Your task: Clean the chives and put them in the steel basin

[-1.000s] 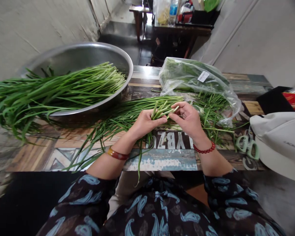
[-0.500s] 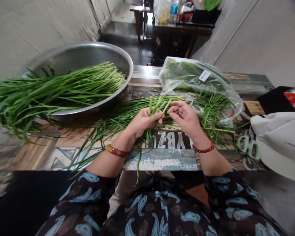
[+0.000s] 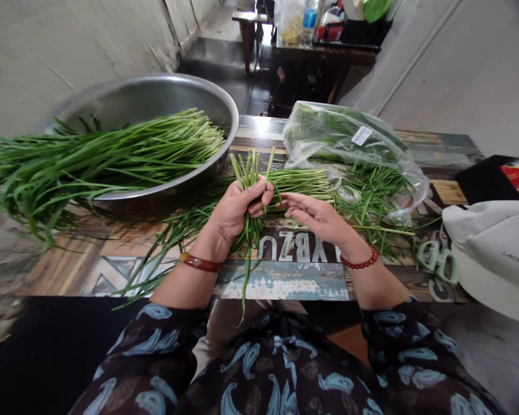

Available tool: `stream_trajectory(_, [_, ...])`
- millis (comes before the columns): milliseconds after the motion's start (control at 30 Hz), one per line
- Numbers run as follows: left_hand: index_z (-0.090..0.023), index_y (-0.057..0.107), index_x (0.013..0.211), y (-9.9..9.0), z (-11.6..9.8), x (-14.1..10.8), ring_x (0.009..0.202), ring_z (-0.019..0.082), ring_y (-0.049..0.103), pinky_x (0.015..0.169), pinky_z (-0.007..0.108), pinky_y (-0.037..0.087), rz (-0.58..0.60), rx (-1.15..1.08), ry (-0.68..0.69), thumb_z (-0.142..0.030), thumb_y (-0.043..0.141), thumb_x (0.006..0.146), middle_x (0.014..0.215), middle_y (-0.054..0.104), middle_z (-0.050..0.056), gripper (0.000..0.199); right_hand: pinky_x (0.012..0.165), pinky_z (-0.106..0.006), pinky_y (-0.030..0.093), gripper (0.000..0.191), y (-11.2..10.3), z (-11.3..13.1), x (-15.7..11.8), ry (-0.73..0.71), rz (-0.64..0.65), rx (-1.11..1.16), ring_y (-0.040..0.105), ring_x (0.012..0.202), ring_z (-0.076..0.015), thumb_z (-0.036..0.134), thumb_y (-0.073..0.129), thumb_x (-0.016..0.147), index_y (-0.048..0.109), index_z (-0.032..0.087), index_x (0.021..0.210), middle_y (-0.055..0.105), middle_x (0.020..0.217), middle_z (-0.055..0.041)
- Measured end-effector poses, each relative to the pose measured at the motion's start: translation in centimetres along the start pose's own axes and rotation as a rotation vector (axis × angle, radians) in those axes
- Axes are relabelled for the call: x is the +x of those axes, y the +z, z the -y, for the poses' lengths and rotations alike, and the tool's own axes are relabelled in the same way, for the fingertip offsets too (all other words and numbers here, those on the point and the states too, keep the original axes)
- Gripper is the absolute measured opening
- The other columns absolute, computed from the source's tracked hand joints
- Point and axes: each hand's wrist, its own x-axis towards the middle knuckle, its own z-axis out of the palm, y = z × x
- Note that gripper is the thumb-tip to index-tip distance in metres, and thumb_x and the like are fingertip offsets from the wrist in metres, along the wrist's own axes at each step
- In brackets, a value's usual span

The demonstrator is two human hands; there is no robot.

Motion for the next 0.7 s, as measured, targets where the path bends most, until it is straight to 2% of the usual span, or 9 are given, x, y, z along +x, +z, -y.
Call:
stream_trajectory(133, [-0.013, 0.061, 0.076, -0.1, 0.0, 0.2, 0.04, 0.0, 0.03, 0.037, 0.015, 0.021, -0.068, 0.035, -0.007, -0.044, 0.084, 0.068, 0.059, 0.053, -0.006, 0.039, 0.066, -0.026, 0.056, 0.033, -1.0, 0.6, -0.9, 0.091, 0.089, 0.189, 0.068, 0.071, -0.013, 0.041, 0.061, 0.093, 0.071, 0.019, 0.115, 0.076, 0.081, -0.004])
stream_trajectory(233, [-0.013, 0.059, 0.072, 0.0, 0.1, 0.4, 0.04, 0.0, 0.031, 0.037, 0.016, 0.021, -0.097, 0.085, -0.047, -0.044, 0.084, 0.068, 0.06, 0.054, -0.005, 0.04, 0.055, -0.022, 0.05, 0.031, -2.1, 0.8, -1.4, 0.131, 0.083, 0.269, 0.063, 0.06, -0.0109, 0.044, 0.065, 0.09, 0.076, 0.017, 0.099, 0.073, 0.07, -0.0033])
stream_trajectory(367, [-0.013, 0.058, 0.068, 0.2, 0.9, 0.4, 0.04, 0.001, 0.033, 0.038, 0.017, 0.021, -0.091, 0.175, -0.087, -0.046, 0.082, 0.07, 0.061, 0.058, -0.003, 0.041, 0.053, -0.022, 0.046, 0.033, -2.5, 0.5, -1.1, 0.17, -0.022, 0.243, 0.058, 0.056, -0.0092, 0.05, 0.066, 0.087, 0.075, 0.018, 0.084, 0.071, 0.067, -0.0028])
stream_trajectory(533, [-0.013, 0.064, 0.073, 0.7, 2.0, 0.3, 0.041, 0.003, 0.035, 0.039, 0.019, 0.021, -0.023, 0.275, -0.127, -0.048, 0.08, 0.07, 0.061, 0.063, -0.001, 0.039, 0.054, -0.021, 0.044, 0.031, -1.0, -0.3, 0.3, 0.172, -0.244, 0.194, 0.056, 0.06, -0.008, 0.049, 0.072, 0.082, 0.073, 0.019, 0.092, 0.073, 0.079, -0.0018])
stream_trajectory(600, [-0.012, 0.067, 0.078, 0.9, 2.2, 0.3, 0.041, 0.003, 0.035, 0.04, 0.02, 0.021, 0.017, 0.32, -0.125, -0.047, 0.08, 0.07, 0.062, 0.064, -0.001, 0.039, 0.057, -0.023, 0.046, 0.032, -0.1, -0.6, 0.6, 0.151, -0.273, 0.18, 0.057, 0.062, -0.0089, 0.049, 0.073, 0.08, 0.071, 0.019, 0.093, 0.072, 0.079, -0.0013])
stream_trajectory(700, [-0.011, 0.068, 0.076, 1.3, 2.4, 0.2, 0.045, 0.004, 0.038, 0.044, 0.02, 0.026, 0.059, 0.383, -0.106, -0.045, 0.079, 0.071, 0.062, 0.065, 0.0, 0.036, 0.064, -0.027, 0.052, 0.031, 0.7, -0.8, 0.8, 0.111, -0.245, 0.184, 0.064, 0.066, -0.0125, 0.048, 0.075, 0.079, 0.069, 0.019, 0.088, 0.072, 0.078, -0.0013])
